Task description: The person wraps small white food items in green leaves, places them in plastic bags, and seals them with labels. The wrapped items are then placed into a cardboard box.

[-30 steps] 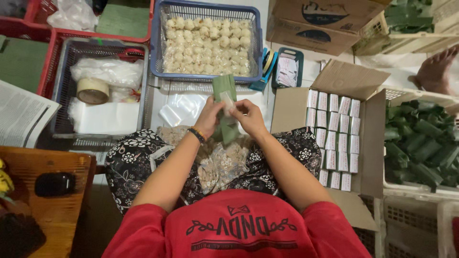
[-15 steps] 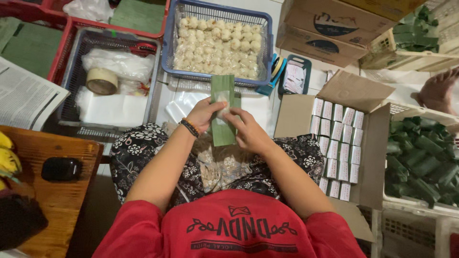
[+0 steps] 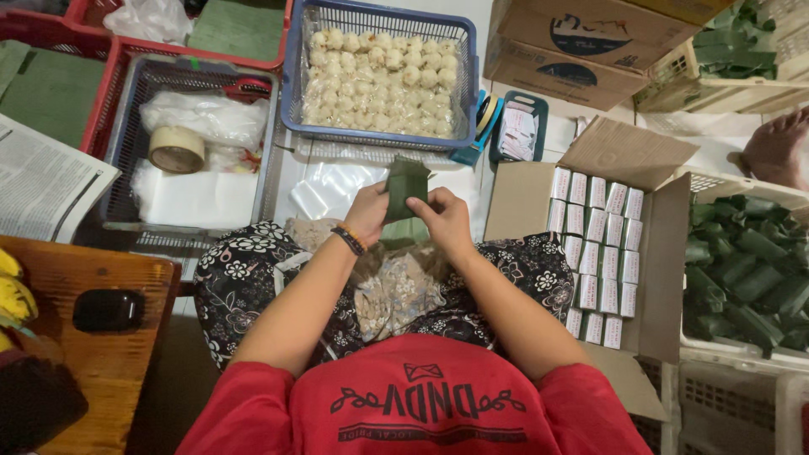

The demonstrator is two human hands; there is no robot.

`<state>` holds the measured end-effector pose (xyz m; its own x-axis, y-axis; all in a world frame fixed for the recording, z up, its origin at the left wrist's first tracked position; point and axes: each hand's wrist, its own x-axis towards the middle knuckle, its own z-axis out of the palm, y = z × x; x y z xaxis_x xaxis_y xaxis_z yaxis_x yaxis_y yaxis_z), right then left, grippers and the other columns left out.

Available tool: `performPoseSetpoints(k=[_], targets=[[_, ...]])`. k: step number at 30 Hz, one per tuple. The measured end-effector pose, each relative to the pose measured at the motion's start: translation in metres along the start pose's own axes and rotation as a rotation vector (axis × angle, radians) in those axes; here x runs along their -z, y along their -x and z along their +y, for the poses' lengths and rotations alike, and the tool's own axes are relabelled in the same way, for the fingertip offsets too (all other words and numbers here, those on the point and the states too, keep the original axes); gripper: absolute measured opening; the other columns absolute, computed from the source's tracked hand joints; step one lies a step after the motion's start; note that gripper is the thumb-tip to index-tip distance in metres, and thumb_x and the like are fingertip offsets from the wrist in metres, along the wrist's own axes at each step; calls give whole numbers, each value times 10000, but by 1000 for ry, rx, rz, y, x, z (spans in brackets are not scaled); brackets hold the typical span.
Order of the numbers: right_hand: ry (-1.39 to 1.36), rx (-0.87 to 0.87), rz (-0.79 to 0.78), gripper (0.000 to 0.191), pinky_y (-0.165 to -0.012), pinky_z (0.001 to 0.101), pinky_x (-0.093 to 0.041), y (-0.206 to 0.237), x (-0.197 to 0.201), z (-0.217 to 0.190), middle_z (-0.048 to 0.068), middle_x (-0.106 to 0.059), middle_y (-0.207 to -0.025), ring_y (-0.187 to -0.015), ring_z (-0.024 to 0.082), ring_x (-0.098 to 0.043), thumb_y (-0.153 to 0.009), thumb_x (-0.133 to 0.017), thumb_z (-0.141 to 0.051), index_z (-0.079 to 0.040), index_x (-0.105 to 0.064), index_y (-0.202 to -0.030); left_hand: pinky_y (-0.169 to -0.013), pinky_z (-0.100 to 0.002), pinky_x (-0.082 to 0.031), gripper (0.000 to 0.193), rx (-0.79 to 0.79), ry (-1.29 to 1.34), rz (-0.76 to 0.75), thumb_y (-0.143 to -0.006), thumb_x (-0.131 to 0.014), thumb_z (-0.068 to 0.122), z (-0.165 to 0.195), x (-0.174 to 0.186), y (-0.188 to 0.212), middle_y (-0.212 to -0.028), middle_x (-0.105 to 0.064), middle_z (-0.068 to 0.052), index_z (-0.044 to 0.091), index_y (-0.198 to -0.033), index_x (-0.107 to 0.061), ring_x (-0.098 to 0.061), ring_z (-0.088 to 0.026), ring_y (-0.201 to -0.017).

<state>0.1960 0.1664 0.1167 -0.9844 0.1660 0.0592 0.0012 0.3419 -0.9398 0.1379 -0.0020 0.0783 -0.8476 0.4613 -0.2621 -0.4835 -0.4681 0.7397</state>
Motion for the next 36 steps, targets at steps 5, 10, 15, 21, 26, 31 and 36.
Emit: performPoseSetpoints(k=[5, 10, 15, 21, 26, 31, 36], targets=[[-113, -115, -2, 296, -522, 240, -394, -8, 4, 5, -27, -624, -657, -599, 45, -490, -881, -815, -234, -27, -646, -754, -799, -330, -596, 285, 40, 132, 9, -966, -594, 194, 6, -10, 6, -1034, -735, -65, -7, -1146, -687, -726, -150, -899], [-2, -9, 93, 286, -580, 269, -458, -4, 1, -19, 65, -626, -873, -679, 120, -541, -852, -828, -190, -1, -649, -969, -797, -316, -583, 209, -5, 18, 42, -988, -622, 103, 2, -17, 2, -1015, -729, -80, -43, -1118, -696, -708, -158, -874], [443, 715, 137, 497, -943, 442, -462, 15, 14, -55, 180, -598, -1154, -1079, 370, -572, -784, -772, -78, -7, -558, -1227, -707, -319, -579, 182, 53, -18, 114, -951, -630, 72, -4, -7, -8, -942, -723, -105, -62, -1043, -711, -707, -180, -796], [470, 727, -119, 447, -953, 457, -479, 17, 14, -57, 162, -645, -1159, -1068, 381, -600, -809, -776, -84, -25, -571, -1201, -641, -322, -548, 108, 25, -40, 137, -907, -652, 33, -12, 8, -14, -883, -692, -108, -59, -942, -694, -672, -186, -756], [316, 568, -126, 382, -836, 407, -546, 15, 10, -32, 173, -691, -1079, -975, 357, -671, -848, -806, -118, -17, -642, -1178, -658, -332, -534, 130, -21, 93, 130, -926, -627, 105, -13, 7, -9, -917, -673, -83, -9, -967, -674, -659, -191, -797], [-270, 109, -250, 295, -869, 294, -570, -2, 7, -2, 65, -731, -1057, -977, 147, -702, -928, -757, -108, 7, -627, -1166, -791, -294, -554, 344, -67, 176, 84, -995, -597, 300, -6, -14, 5, -1070, -708, -55, 13, -1172, -664, -681, -155, -949], [-348, -68, -200, 206, -789, 269, -526, -16, 15, 21, 43, -718, -1024, -896, 118, -642, -949, -732, -55, 12, -696, -1141, -893, -278, -556, 356, -241, -196, -29, -967, -709, 193, 5, -35, 17, -1137, -698, -29, 14, -1262, -624, -656, -106, -1007]])
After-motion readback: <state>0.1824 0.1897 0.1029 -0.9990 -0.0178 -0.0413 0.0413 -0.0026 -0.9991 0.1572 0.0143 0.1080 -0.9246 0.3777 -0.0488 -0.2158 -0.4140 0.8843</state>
